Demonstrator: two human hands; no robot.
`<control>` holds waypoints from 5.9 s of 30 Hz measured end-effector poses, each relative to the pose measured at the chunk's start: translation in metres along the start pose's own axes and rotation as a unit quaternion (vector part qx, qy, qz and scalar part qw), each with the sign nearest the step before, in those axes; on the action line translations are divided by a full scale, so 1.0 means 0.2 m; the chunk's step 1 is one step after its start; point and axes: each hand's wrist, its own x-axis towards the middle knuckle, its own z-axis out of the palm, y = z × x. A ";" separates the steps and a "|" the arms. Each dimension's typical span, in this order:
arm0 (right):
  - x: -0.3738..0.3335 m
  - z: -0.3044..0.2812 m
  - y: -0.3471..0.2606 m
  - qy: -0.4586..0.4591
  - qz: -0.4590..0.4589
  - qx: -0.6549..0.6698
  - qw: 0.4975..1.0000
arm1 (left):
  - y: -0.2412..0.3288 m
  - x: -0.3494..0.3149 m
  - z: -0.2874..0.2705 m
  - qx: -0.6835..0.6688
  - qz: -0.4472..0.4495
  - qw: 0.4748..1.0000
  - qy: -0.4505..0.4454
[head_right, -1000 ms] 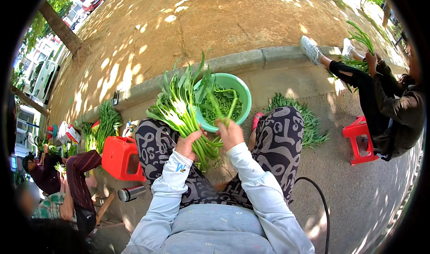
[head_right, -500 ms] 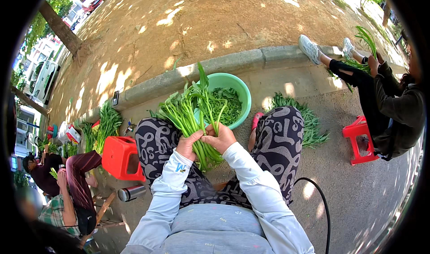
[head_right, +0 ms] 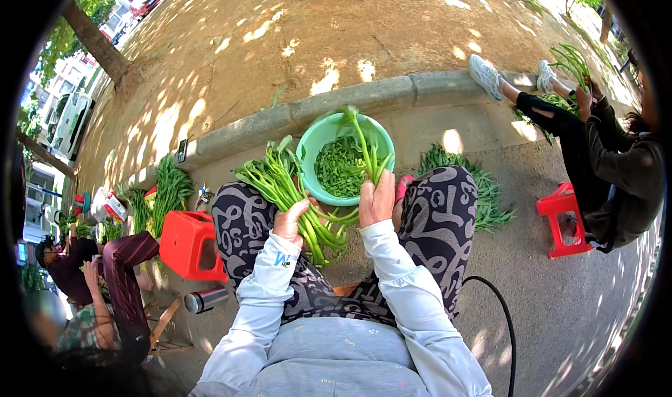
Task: The person sorts green leafy vegetables by hand, picking through a bunch and placing selected pieces into a light green bowl while sitting outdoors.
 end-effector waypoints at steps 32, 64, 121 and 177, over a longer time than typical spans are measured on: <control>-0.09 0.05 -0.04 -0.215 0.180 0.163 0.946 | 0.02 -0.04 0.04 0.032 -0.011 0.997 -0.069; 0.02 -0.01 -0.10 -0.008 0.234 0.330 0.915 | -0.01 0.02 -0.05 0.066 0.007 0.996 0.058; -0.06 0.05 -0.06 -0.223 0.295 0.262 0.891 | 0.01 -0.02 -0.01 0.070 0.006 0.997 -0.011; -0.06 0.03 -0.08 -0.263 0.331 0.327 0.845 | 0.02 -0.02 0.02 0.153 0.072 0.977 -0.128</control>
